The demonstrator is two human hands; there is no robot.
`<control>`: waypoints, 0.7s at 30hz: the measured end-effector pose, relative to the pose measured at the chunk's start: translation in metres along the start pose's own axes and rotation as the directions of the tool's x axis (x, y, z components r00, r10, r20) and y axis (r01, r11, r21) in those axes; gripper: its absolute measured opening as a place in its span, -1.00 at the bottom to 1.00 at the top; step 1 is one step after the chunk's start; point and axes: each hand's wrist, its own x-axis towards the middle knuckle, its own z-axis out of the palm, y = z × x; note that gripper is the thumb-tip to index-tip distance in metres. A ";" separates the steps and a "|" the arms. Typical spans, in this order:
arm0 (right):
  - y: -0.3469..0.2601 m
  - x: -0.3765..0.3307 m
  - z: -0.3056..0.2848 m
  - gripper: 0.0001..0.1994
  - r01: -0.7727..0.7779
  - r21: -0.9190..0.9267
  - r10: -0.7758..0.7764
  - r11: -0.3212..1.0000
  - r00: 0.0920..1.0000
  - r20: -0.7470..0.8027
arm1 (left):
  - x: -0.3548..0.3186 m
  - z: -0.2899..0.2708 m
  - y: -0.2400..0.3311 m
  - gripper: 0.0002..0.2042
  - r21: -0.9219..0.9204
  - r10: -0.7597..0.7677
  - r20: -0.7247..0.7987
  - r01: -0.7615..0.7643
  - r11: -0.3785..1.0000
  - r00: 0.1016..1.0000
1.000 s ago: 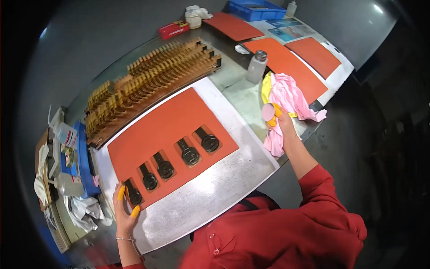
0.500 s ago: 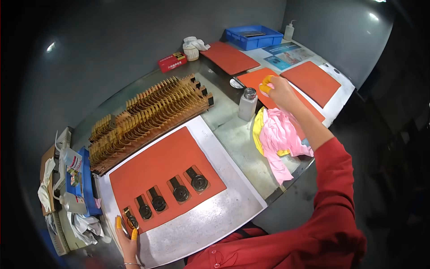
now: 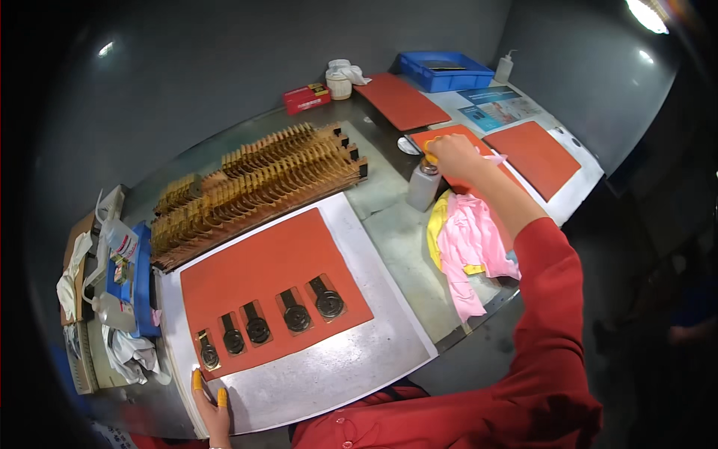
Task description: The person wipes the surface of several small, dark, guitar-shaped decorative items arranged on a red mat using a yellow cloth. They periodically apply liquid from a squeeze bottle onto the cloth and continue wiping the items individually. The person also uses a pink cloth to wipe the items and the surrounding mat area.
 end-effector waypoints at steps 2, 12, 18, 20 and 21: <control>-0.007 0.004 -0.003 -0.88 0.031 -0.025 -0.030 0.999 0.999 0.030 | -0.005 0.003 -0.004 -0.37 -0.035 0.009 -0.035 -0.010 0.999 0.999; -0.018 0.005 -0.018 -0.86 -0.091 -0.041 0.083 0.995 0.982 -0.171 | -0.002 0.007 0.011 -0.39 -0.053 -0.029 -0.040 0.027 0.998 0.999; -0.129 -0.005 -0.043 -0.83 0.092 0.761 0.154 0.642 0.957 -0.245 | 0.005 0.006 0.011 -0.39 -0.062 0.086 -0.096 -0.092 0.994 0.992; -0.179 -0.005 -0.041 -0.88 0.054 0.880 0.006 0.472 0.998 -0.065 | 0.005 -0.004 0.010 -0.38 -0.045 0.080 -0.068 -0.083 0.995 0.994; -0.209 -0.001 -0.037 -0.89 0.012 0.926 -0.058 0.377 0.998 0.011 | 0.007 -0.004 0.008 -0.38 -0.037 0.103 -0.078 -0.106 0.994 0.992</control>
